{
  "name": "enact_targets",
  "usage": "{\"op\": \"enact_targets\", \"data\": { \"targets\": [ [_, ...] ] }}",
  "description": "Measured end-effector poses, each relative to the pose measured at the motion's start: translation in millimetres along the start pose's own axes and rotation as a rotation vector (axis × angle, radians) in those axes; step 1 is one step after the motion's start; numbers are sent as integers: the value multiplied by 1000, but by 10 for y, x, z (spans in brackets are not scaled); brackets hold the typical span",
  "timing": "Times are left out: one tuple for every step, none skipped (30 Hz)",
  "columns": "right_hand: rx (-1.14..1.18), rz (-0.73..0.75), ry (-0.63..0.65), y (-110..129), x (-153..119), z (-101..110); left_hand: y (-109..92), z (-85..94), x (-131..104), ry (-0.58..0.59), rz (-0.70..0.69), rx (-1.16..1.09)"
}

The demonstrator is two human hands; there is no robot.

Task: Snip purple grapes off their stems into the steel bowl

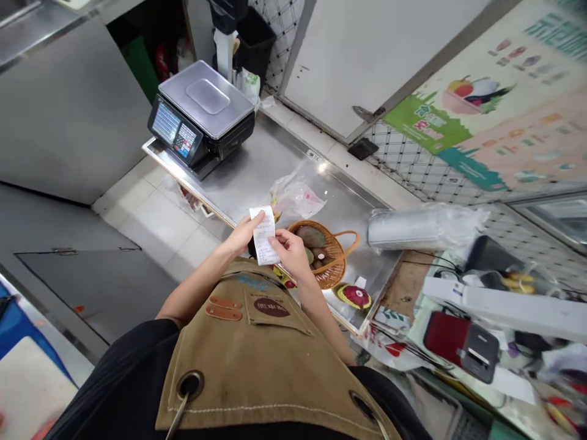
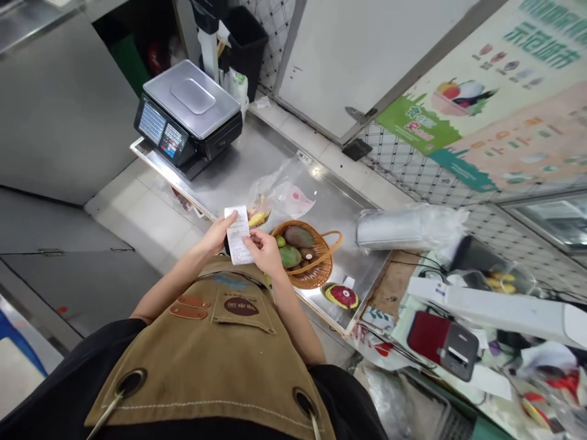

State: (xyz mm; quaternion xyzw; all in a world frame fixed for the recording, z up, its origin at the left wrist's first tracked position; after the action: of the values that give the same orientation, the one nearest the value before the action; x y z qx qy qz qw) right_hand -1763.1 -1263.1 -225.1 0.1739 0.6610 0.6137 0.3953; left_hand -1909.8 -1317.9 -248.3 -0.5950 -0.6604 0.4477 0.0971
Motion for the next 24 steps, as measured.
{"op": "enact_targets", "data": {
  "targets": [
    [32,-5,-33,-42,30,30,-24,-35,22,-13,-18,-6],
    [64,-7,-72,-81,60,61,-37,-77,40,-14,-26,-24],
    [93,-5,-108,-117,89,90,-36,-125,53,-5,-26,-43],
    [114,-9,-121,-151,115,109,-24,-173,64,5,-19,-58],
    [129,-27,-101,-184,137,114,-3,-215,74,5,-15,-64],
    [146,-58,-54,-218,152,106,21,-250,86,-4,-18,-61],
    [165,-96,9,-250,159,89,47,-276,101,-22,-26,-51],
    [185,-134,76,-277,159,69,74,-296,119,-44,-34,-37],
    [205,-163,133,-298,153,51,100,-310,140,-70,-44,-23],
    [224,-181,174,-313,148,39,122,-319,162,-96,-53,-10],
    [241,-187,193,-324,147,36,143,-327,185,-117,-57,2],
    [254,-188,202,-334,152,36,160,-334,206,-132,-57,14],
    [266,-190,203,-347,163,40,170,-339,226,-143,-59,26],
    [282,-193,203,-364,180,46,172,-344,244,-148,-67,39],
    [302,-196,201,-384,203,55,167,-347,259,-149,-79,55],
    [321,-197,197,-408,228,69,154,-344,271,-151,-96,71],
    [338,-195,193,-435,254,90,136,-334,281,-157,-121,90],
    [362,-192,180,-465,279,124,112,-315,289,-167,-152,112],
    [391,-187,157,-496,300,172,87,-284,294,-187,-191,140],
    [421,-183,131,-528,316,235,60,-243,296,-216,-238,174],
    [451,-178,102,-558,327,312,36,-194,295,-247,-293,212],
    [477,-174,75,-583,333,401,17,-140,291,-277,-352,254],
    [497,-170,53,-601,335,500,7,-84,287,-303,-408,299],
    [507,-164,38,-611,337,603,9,-27,285,-325,-452,340]
  ]
}}
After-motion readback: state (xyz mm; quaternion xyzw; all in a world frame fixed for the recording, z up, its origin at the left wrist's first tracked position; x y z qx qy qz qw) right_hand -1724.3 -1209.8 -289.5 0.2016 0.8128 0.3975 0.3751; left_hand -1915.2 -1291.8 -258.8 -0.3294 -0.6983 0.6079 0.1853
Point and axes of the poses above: each hand's wrist, its own x-axis towards the middle knuckle, its own z-axis out of the back of the hand, y = z × x, the point moved 4 cm from there along x, towards the middle knuckle
